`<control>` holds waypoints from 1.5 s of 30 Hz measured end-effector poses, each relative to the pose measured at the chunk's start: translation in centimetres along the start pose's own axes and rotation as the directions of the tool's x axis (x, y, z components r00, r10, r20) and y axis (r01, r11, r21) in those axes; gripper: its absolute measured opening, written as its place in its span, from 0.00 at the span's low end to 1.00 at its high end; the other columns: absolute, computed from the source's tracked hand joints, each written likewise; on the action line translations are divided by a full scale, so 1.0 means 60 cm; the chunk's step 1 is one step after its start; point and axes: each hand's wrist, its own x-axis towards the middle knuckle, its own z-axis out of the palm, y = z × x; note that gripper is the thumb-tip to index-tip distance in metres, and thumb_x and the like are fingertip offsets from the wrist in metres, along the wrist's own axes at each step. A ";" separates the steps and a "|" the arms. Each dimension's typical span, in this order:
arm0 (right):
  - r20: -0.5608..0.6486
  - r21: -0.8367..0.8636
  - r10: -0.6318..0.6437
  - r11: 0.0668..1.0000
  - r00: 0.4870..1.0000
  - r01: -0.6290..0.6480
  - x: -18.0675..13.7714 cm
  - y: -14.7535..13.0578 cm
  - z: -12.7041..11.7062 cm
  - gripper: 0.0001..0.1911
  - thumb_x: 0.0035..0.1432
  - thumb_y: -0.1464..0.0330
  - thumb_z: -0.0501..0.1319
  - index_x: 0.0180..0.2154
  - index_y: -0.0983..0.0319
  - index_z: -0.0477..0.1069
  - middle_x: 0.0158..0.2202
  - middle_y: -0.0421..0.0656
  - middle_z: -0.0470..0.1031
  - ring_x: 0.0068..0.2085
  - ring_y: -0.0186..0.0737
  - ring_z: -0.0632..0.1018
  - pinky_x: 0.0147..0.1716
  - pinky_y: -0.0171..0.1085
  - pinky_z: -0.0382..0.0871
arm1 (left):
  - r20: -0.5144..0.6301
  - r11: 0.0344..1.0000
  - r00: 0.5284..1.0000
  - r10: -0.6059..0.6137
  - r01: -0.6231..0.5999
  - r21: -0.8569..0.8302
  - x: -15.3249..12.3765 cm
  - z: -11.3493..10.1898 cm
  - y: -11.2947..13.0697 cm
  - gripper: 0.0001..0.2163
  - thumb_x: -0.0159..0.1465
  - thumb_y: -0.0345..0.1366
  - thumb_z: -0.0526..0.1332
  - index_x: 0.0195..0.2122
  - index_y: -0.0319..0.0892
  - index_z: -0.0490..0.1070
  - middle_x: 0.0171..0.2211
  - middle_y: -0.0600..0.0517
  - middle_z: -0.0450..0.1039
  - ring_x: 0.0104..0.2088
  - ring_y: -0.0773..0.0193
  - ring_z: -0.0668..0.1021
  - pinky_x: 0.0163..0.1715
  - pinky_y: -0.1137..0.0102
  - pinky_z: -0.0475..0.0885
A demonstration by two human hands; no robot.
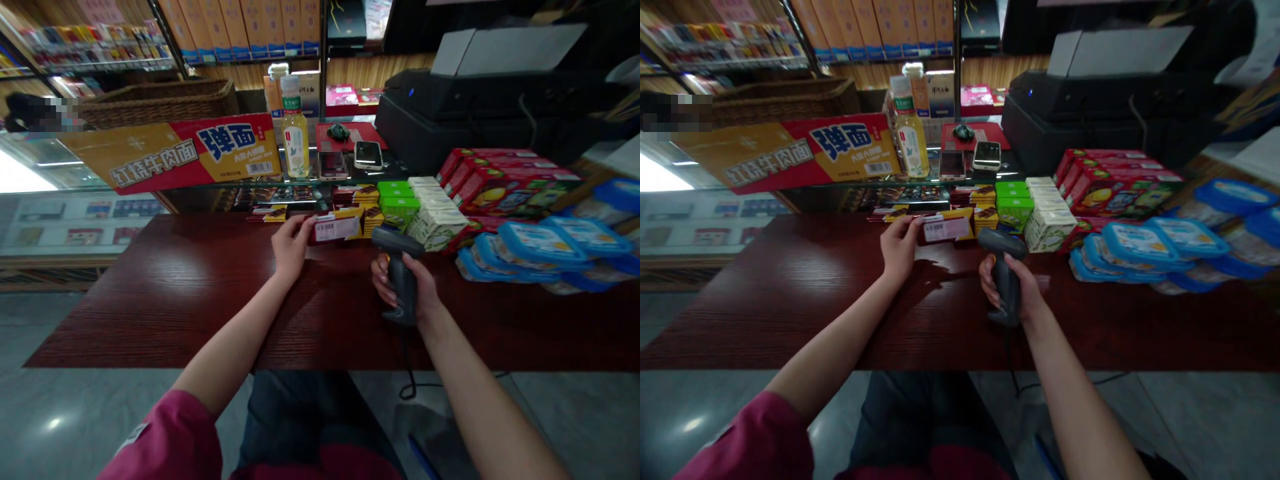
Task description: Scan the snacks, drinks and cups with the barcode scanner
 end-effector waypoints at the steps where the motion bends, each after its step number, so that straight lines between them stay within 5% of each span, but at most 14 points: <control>1: 0.018 0.017 0.003 1.000 1.000 -0.003 -0.002 -0.001 0.001 0.22 0.56 0.48 0.67 0.32 0.60 0.69 0.27 0.36 0.63 0.17 0.29 0.61 0.10 0.28 0.56 | -0.017 0.998 0.997 -0.070 0.070 -0.006 -0.002 -0.016 -0.004 0.14 0.70 0.48 0.62 0.41 0.43 0.81 0.39 0.50 0.84 0.41 0.61 0.83 0.44 0.69 0.76; 5: 0.080 -0.002 0.082 0.997 0.993 -0.082 0.012 0.006 0.008 0.22 0.57 0.49 0.67 0.32 0.60 0.69 0.27 0.37 0.64 0.17 0.29 0.61 0.09 0.28 0.56 | 0.029 0.962 0.962 -0.271 0.272 -0.035 -0.005 -0.060 -0.047 0.14 0.66 0.48 0.66 0.37 0.40 0.81 0.35 0.50 0.84 0.36 0.61 0.82 0.38 0.70 0.75; 9: 0.115 -0.045 0.166 0.986 0.979 -0.161 0.062 0.026 0.027 0.23 0.59 0.47 0.66 0.33 0.61 0.69 0.27 0.37 0.64 0.18 0.29 0.62 0.09 0.28 0.57 | -0.010 0.912 0.917 -0.399 0.396 -0.104 -0.001 -0.060 -0.086 0.13 0.66 0.45 0.65 0.40 0.39 0.80 0.37 0.48 0.84 0.37 0.61 0.84 0.38 0.71 0.75; 16: 0.102 -0.064 0.176 0.983 0.979 -0.170 0.126 0.062 0.058 0.25 0.57 0.46 0.68 0.31 0.62 0.69 0.23 0.36 0.65 0.16 0.29 0.64 0.09 0.28 0.60 | -0.016 0.887 0.903 -0.429 0.417 -0.199 0.000 -0.051 -0.084 0.10 0.66 0.42 0.66 0.40 0.40 0.78 0.37 0.48 0.84 0.37 0.60 0.84 0.38 0.70 0.77; 25: 0.115 -0.070 0.204 0.978 0.972 -0.197 0.111 0.069 0.062 0.23 0.59 0.48 0.67 0.32 0.63 0.71 0.24 0.37 0.68 0.16 0.30 0.68 0.09 0.29 0.64 | -0.005 0.866 0.883 -0.468 0.458 -0.198 0.001 -0.053 -0.073 0.09 0.65 0.42 0.67 0.37 0.41 0.78 0.32 0.51 0.82 0.33 0.63 0.83 0.33 0.73 0.73; 31: 0.154 -0.038 0.156 0.988 0.976 -0.152 0.111 0.071 0.066 0.21 0.61 0.51 0.68 0.32 0.63 0.73 0.24 0.36 0.69 0.16 0.31 0.70 0.10 0.29 0.66 | -0.057 0.894 0.893 -0.446 0.448 0.022 0.003 -0.054 -0.066 0.10 0.66 0.43 0.67 0.34 0.41 0.79 0.33 0.52 0.82 0.34 0.64 0.81 0.33 0.74 0.69; 35: 0.164 -0.023 0.155 0.988 0.974 -0.153 0.110 0.070 0.067 0.21 0.60 0.51 0.69 0.32 0.63 0.74 0.24 0.37 0.70 0.17 0.31 0.70 0.10 0.29 0.66 | 0.012 0.884 0.888 -0.459 0.458 -0.088 0.004 -0.055 -0.074 0.10 0.66 0.43 0.66 0.37 0.40 0.78 0.32 0.51 0.82 0.32 0.64 0.82 0.32 0.73 0.72; 38: 0.152 -0.012 0.153 0.988 0.976 -0.153 0.109 0.068 0.065 0.22 0.59 0.50 0.70 0.32 0.64 0.75 0.24 0.38 0.70 0.17 0.31 0.70 0.11 0.29 0.66 | 0.135 0.911 0.912 -0.387 0.400 -0.096 0.009 -0.073 -0.079 0.08 0.65 0.40 0.67 0.40 0.41 0.77 0.34 0.51 0.83 0.34 0.63 0.83 0.35 0.72 0.75; 42: 0.133 0.023 0.124 0.991 0.983 -0.128 0.106 0.066 0.061 0.21 0.59 0.51 0.70 0.32 0.63 0.75 0.24 0.38 0.68 0.18 0.31 0.69 0.11 0.29 0.65 | 0.300 0.988 0.946 -0.123 0.088 0.128 0.027 -0.126 -0.075 0.07 0.62 0.34 0.70 0.41 0.44 0.78 0.38 0.53 0.84 0.40 0.61 0.84 0.42 0.71 0.76; 45: 0.129 0.039 0.111 0.992 0.985 -0.117 0.103 0.066 0.059 0.20 0.60 0.51 0.69 0.32 0.63 0.75 0.25 0.38 0.68 0.18 0.30 0.68 0.12 0.28 0.65 | 0.216 0.978 0.976 0.001 -0.046 0.205 0.046 -0.162 -0.078 0.07 0.65 0.32 0.67 0.45 0.45 0.77 0.43 0.52 0.83 0.45 0.61 0.84 0.47 0.70 0.76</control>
